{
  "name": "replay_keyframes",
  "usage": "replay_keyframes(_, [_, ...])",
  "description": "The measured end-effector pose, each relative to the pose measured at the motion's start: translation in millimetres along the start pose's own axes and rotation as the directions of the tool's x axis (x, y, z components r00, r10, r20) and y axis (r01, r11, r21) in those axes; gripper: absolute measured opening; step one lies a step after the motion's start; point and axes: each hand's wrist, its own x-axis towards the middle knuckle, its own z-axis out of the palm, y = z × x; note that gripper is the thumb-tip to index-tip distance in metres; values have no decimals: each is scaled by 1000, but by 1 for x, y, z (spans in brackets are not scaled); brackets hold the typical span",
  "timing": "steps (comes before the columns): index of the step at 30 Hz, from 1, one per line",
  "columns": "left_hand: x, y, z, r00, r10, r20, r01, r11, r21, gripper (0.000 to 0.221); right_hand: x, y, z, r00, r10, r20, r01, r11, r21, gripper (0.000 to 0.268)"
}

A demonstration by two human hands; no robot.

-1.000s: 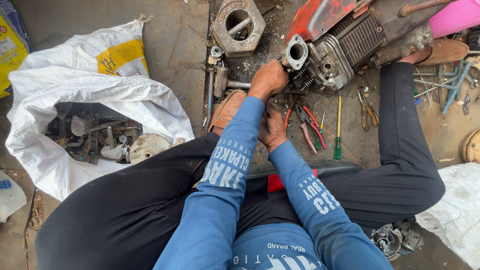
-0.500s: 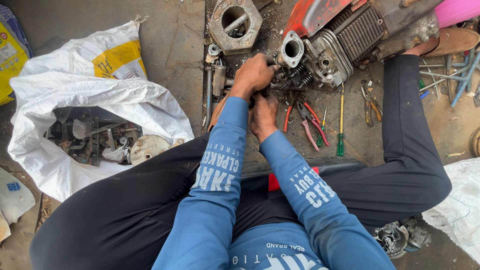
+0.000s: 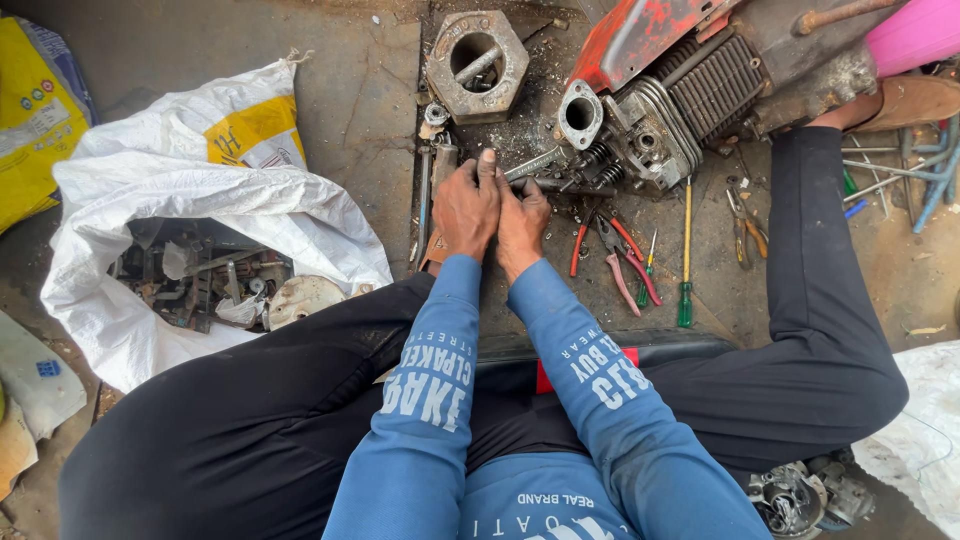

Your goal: The person disassembles a small engine component, removing bolts with a wrench and pliers, and then reassembles the parts while seated on the floor.

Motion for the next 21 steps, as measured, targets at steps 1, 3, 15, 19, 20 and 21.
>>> replay_keyframes(1, [0, -1, 0, 999, 27, -22, -27, 1000, 8, 68, -1, -3, 0, 1000, 10, 21, -11, 1000, 19, 18])
replay_keyframes(3, [-3, -1, 4, 995, 83, -51, -82, 996, 23, 63, -3, -10, -4, 999, 22, 50, -23, 999, 22, 15])
replay_keyframes(15, [-12, 33, 12, 833, 552, 49, -513, 736, 442, 28, 2, -29, -51, 946, 167, 279, -260, 904, 340, 41])
replay_keyframes(19, [1, 21, 13, 759, 631, 161, -627, 643, 440, 16, 6, -24, -57, 953, 159, 259, -223, 945, 240, 39])
replay_keyframes(20, [4, 16, 12, 740, 653, 162, -646, 624, 440, 17, 4, -27, -59, 951, 194, 239, -235, 959, 157, 39])
replay_keyframes(21, [5, 12, 13, 721, 674, 163, -664, 604, 440, 19, 3, -30, -58, 947, 183, 263, -228, 962, 153, 37])
